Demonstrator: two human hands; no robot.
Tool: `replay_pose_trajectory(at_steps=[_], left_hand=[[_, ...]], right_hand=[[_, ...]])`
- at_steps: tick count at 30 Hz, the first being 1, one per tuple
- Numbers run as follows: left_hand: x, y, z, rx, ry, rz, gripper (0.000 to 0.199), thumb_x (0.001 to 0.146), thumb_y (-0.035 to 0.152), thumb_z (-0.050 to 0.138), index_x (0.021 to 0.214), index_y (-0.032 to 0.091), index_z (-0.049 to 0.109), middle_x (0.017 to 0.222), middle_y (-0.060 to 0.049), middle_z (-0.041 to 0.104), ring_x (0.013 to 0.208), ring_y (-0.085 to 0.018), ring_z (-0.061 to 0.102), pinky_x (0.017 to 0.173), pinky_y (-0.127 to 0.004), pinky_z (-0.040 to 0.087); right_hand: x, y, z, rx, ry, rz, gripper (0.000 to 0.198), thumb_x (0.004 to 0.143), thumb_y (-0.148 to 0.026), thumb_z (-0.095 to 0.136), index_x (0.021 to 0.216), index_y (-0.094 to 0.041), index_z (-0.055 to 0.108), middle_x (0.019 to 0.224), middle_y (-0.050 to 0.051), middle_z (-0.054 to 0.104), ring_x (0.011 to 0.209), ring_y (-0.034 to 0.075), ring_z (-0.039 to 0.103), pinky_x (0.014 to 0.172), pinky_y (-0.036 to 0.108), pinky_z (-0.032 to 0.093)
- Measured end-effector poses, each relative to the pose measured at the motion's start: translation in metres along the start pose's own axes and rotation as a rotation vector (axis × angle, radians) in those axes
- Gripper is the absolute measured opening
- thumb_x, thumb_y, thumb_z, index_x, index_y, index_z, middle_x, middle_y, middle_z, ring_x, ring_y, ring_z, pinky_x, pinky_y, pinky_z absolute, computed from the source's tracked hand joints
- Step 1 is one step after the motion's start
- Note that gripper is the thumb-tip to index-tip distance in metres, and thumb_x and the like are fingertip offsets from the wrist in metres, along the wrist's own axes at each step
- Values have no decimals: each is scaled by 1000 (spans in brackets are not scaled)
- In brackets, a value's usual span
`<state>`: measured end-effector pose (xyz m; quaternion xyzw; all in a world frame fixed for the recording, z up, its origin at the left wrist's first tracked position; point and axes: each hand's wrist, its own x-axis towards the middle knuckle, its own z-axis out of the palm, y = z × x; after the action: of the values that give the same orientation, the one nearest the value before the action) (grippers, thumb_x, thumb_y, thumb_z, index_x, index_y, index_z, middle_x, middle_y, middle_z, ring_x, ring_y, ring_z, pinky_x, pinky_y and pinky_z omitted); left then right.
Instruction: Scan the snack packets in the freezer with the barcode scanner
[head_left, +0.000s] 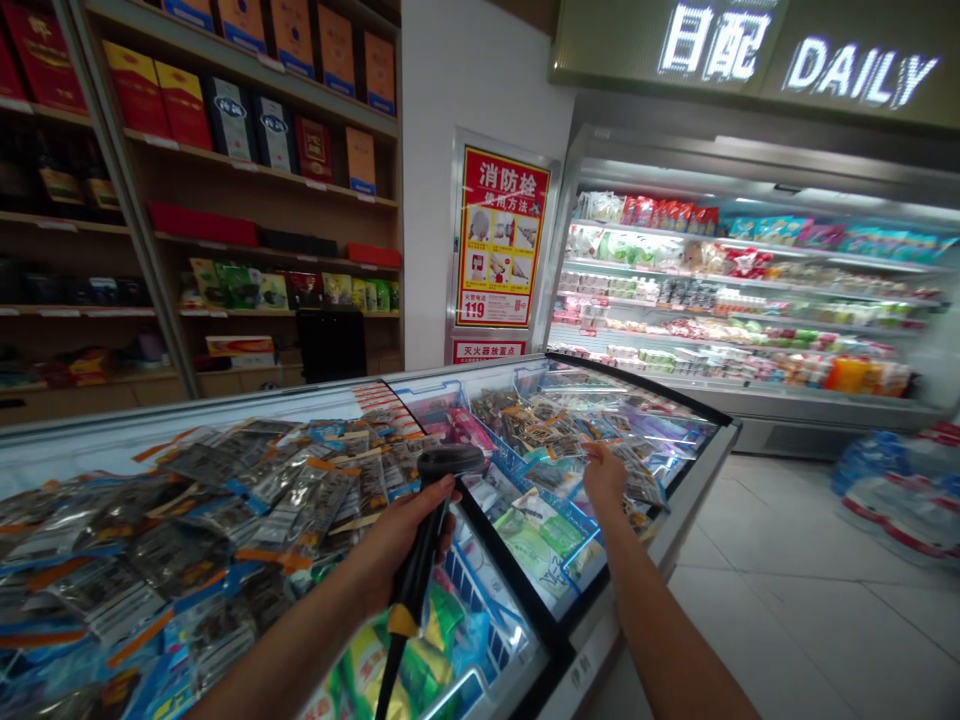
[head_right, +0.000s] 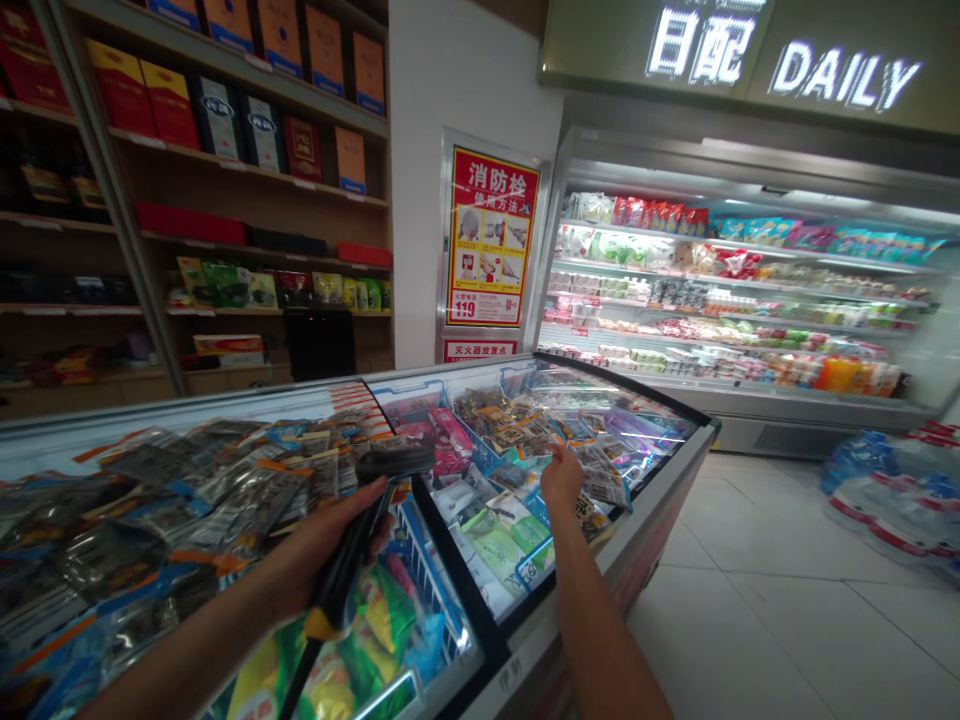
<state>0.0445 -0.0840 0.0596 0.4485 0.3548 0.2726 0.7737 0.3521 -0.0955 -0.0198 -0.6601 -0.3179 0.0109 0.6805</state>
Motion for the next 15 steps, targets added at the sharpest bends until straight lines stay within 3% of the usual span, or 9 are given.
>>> replay_pose_trajectory(at_steps=[2,4,7,11,15], left_hand=[[6,4,0,-4,-11,41,29,65,40,58,73,13,53,52,0,53,42,-6,48,38,-15,36],[14,10,5,-4,-19,100,29,65,41,58,69,14,51,51,1,53,41,-6,46,38,-16,36],[32,18,18,22,-61,198,31,64,43,57,62,13,48,49,1,51,39,-6,45,37,-16,34],[54,11,31,7,-129,221,32,65,45,55,63,14,47,49,2,51,40,-6,45,39,-17,34],[62,-6,30,66,-125,101,34,64,47,55,63,14,46,51,0,53,41,-7,47,39,-17,33]], right_hand=[[-9,-3,5,-99,-63,-41,13,57,-16,52,61,-23,62,68,1,61,82,22,53,75,33,35],[-20,-4,13,-133,-232,-51,9,53,-16,60,59,-24,60,65,1,60,81,22,53,72,31,36],[-31,-3,24,-150,-370,-80,22,45,-9,64,61,-24,60,66,0,60,79,20,52,70,29,35],[-25,-12,36,-131,-261,-93,19,51,-10,56,65,-22,61,60,-1,57,64,16,50,64,27,35],[-9,-15,45,169,-113,100,12,62,-22,46,59,-20,57,49,-4,51,51,13,46,49,24,33]])
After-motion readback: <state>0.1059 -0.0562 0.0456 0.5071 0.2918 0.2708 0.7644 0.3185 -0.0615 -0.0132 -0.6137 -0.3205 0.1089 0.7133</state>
